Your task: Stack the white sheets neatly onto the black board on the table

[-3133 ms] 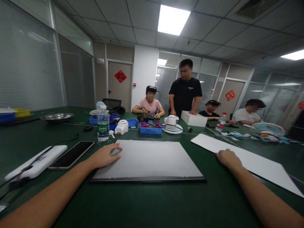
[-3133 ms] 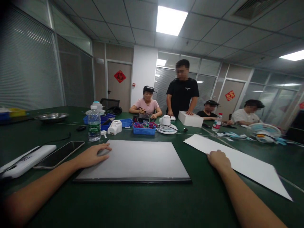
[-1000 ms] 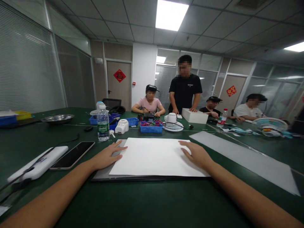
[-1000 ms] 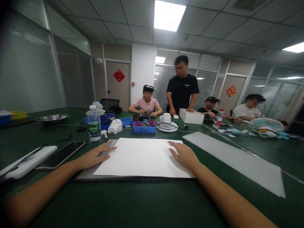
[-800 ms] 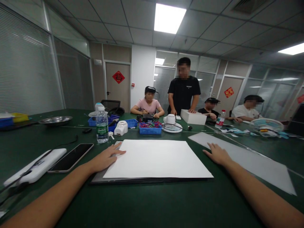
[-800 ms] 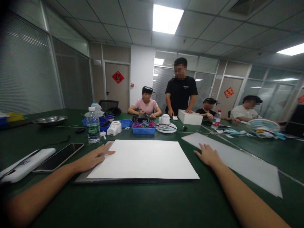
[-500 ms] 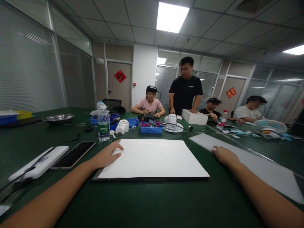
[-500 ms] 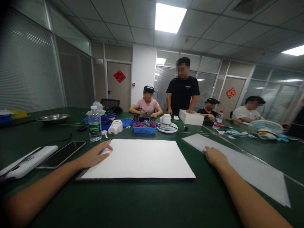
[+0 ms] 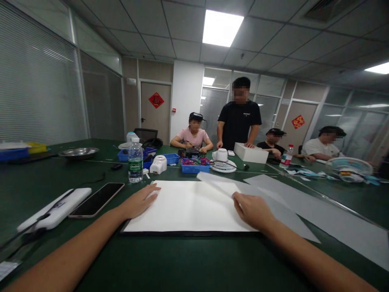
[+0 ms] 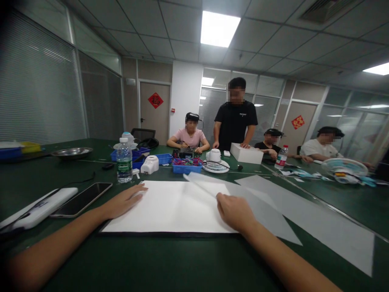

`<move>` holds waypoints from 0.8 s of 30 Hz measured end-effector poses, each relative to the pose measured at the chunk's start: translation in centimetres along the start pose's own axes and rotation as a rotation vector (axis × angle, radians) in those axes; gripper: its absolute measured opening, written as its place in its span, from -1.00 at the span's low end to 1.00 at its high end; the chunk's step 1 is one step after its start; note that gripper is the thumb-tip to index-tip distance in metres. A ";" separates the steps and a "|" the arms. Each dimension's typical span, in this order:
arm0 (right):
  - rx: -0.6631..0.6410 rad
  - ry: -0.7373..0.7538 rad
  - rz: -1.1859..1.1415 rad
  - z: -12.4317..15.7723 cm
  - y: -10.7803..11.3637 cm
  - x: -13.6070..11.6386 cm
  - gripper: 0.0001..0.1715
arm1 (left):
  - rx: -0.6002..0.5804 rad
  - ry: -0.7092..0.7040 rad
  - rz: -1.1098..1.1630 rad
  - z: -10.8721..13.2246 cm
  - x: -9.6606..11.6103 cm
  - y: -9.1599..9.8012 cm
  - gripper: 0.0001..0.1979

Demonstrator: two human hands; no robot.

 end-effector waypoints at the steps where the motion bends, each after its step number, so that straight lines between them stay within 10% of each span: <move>1: -0.016 0.085 -0.044 0.2 0.4 -2.6 -0.67 | 0.005 0.010 0.000 0.0 0.0 0.0 -0.35; 5: -0.045 0.345 -0.310 1.6 3.1 -9.9 -0.62 | 0.001 0.034 -0.011 0.0 0.1 0.0 -0.25; 9: -0.027 0.436 -0.636 1.8 4.4 -10.5 -0.61 | -0.041 0.017 -0.028 -0.1 0.3 -0.3 -0.21; 15: 0.063 -0.094 -0.337 -0.5 -1.8 5.4 -0.52 | -0.076 -0.028 -0.017 -0.2 0.3 -0.5 -0.39; 20: -0.064 -0.508 -0.104 3.6 -6.4 20.0 -0.40 | -0.082 -0.043 -0.013 -0.3 0.0 -0.5 -0.45; 24: -0.216 -0.647 -0.042 6.6 -8.5 25.0 -0.52 | -0.072 -0.028 -0.010 -0.3 0.0 -0.5 -0.48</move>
Point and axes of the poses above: each hand's wrist, its own z-axis away from the middle knuckle, its own y-axis out of the back of the hand, x = y × z, the point moved 10 cm from there along -z, towards the middle knuckle, and after that the axes turned 11 degrees about x, right-handed, at the moved point
